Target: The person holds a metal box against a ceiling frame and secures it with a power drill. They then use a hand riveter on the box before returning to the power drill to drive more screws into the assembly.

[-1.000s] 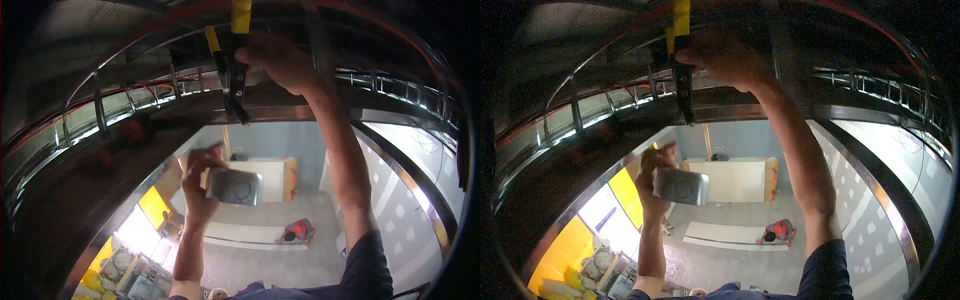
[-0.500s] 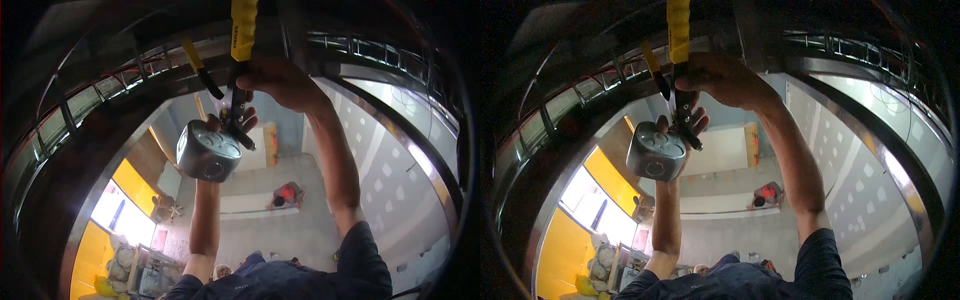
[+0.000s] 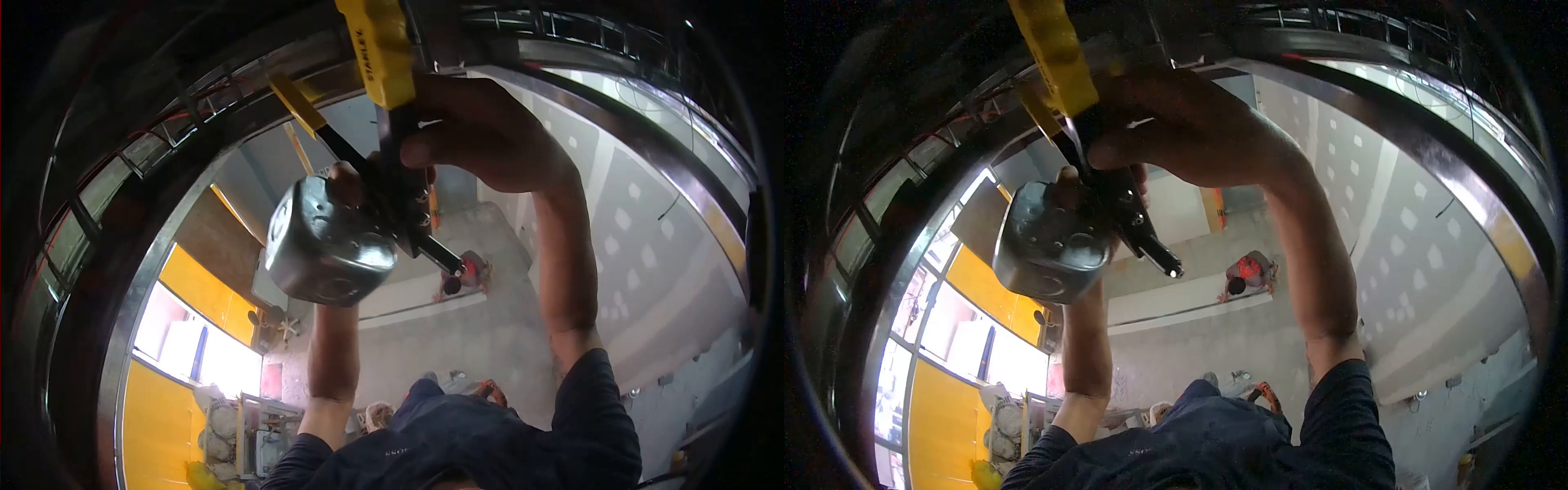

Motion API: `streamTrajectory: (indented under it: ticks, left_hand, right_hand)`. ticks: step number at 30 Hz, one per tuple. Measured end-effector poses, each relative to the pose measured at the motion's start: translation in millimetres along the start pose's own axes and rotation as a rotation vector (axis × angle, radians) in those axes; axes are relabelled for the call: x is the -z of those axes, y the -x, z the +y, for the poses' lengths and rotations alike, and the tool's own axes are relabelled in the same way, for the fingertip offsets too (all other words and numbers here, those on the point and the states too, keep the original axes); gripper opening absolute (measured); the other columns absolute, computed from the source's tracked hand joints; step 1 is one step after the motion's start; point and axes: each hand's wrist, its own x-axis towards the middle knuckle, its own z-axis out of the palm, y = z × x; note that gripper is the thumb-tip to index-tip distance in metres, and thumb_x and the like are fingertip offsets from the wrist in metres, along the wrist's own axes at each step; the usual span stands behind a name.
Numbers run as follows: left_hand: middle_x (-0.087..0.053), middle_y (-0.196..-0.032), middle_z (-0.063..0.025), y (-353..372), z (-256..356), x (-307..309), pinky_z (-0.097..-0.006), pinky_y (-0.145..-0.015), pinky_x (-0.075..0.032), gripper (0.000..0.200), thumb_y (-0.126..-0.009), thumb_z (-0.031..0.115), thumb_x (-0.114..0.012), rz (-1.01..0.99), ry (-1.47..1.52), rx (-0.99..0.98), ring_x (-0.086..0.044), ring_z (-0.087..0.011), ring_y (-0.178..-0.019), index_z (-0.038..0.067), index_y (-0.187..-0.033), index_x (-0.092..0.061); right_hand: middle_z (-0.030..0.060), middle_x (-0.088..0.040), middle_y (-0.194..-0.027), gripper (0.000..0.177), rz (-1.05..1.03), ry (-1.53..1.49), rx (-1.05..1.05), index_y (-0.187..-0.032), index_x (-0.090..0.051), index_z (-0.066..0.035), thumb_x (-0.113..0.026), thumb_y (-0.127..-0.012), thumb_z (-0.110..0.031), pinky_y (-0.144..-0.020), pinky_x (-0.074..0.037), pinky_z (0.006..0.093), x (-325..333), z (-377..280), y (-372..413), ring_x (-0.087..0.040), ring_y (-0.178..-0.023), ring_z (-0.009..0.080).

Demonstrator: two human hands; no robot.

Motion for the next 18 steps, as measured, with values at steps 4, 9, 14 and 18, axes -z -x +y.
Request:
streamTrajectory:
  ticks: [4, 9, 14, 18]
  left_hand:
    - [-0.059, -0.122, -0.0171, 24.9, -43.1, -8.3, -0.0448, -0.088, -0.06, 0.036, -0.097, 0.039, -0.063, -0.247, 0.322, -0.202, -0.063, -0.0322, -0.114, 0.008, -0.115, -0.058]
    - [-0.055, -0.117, -0.0108, 60.4, -90.9, 8.1, -0.0553, -0.091, -0.057, 0.03, -0.097, 0.038, -0.063, -0.247, 0.366, -0.228, -0.055, -0.0373, -0.119, 0.015, -0.113, -0.056]
    - [-0.056, -0.107, -0.0089, 93.7, -123.5, 14.9, -0.0469, -0.088, -0.058, 0.025, -0.097, 0.035, -0.063, 0.006, 0.559, -0.069, -0.059, -0.0347, -0.109, 0.016, -0.111, -0.057]
    - [-0.058, -0.097, -0.0062, 100.3, -143.4, 59.4, -0.0469, -0.083, -0.057, 0.019, -0.098, 0.031, -0.063, 0.248, 0.622, -0.075, -0.06, -0.0303, -0.1, 0.015, -0.108, -0.059]
  right_hand:
    - [0.0074, -0.068, -0.103, 0.032, 0.019, 0.039, -0.047, -0.121, -0.06, 0.002, -0.069, -0.091, -0.002, -0.087, -0.056, 0.0302, -6.5, 12.6, 40.9, -0.068, -0.094, 0.0152]
    - [0.0108, -0.067, -0.097, 0.028, 0.16, 0.152, -0.076, -0.107, -0.063, 0.001, -0.075, -0.089, -0.018, -0.076, -0.057, 0.0313, -43.8, 26.0, 81.6, -0.07, -0.087, 0.0192]
    - [0.0075, -0.065, -0.095, 0.033, 0.278, 0.023, -0.288, -0.117, -0.064, 0.0, -0.075, -0.09, -0.016, -0.086, -0.056, 0.029, -75.4, 62.1, 116.5, -0.067, -0.091, 0.0166]
    - [0.0033, -0.064, -0.095, 0.036, 0.594, -0.226, -0.404, -0.128, -0.061, 0.001, -0.068, -0.094, -0.006, -0.088, -0.054, 0.0272, -93.2, 67.6, 148.7, -0.065, -0.094, 0.0145]
